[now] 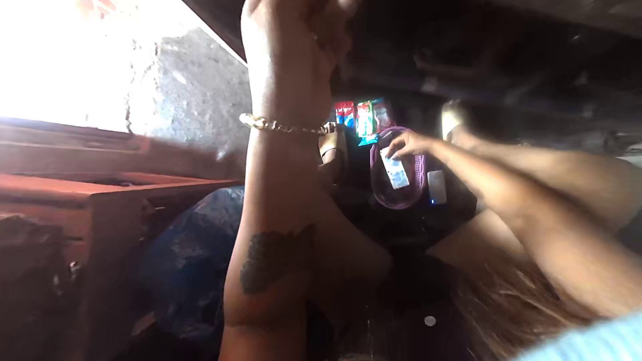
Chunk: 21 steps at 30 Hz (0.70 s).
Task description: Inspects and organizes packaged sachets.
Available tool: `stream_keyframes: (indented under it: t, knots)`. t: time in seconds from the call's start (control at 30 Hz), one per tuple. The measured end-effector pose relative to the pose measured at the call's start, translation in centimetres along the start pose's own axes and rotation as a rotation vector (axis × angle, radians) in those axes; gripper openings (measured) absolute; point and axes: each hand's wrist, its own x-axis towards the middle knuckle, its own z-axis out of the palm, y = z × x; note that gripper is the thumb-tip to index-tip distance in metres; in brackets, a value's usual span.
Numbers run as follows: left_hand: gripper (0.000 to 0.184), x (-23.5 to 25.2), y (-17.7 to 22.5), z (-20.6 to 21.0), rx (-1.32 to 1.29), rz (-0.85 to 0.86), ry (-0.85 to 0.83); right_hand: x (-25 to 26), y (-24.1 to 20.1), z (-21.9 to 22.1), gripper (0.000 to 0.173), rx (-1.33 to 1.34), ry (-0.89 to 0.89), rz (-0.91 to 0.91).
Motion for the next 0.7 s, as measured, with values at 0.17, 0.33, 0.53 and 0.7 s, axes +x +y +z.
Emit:
stream_keyframes:
  t: [0.17,0.33,0.53,0.7]
  knots:
    - [0.024,-4.1,11.2,13.8,0.217,-0.297,0.309,-3.6,-13.3,-5.9,0.021,-0.01,0.175,-0.213]
    - [0.04,-6.9,7.4,16.4,0.417,-0.303,0.096,-8.5,-21.9,-7.0,0.025,-0.024,0.474,-0.422]
    - [0.023,-8.5,5.3,17.1,0.249,-0.321,0.111,-10.0,-22.0,-5.4,0.037,0.099,0.638,-0.6]
    - [0.017,-8.4,5.8,17.7,0.172,-0.284,0.199,-10.7,-22.2,-5.1,0.054,0.148,0.662,-0.599]
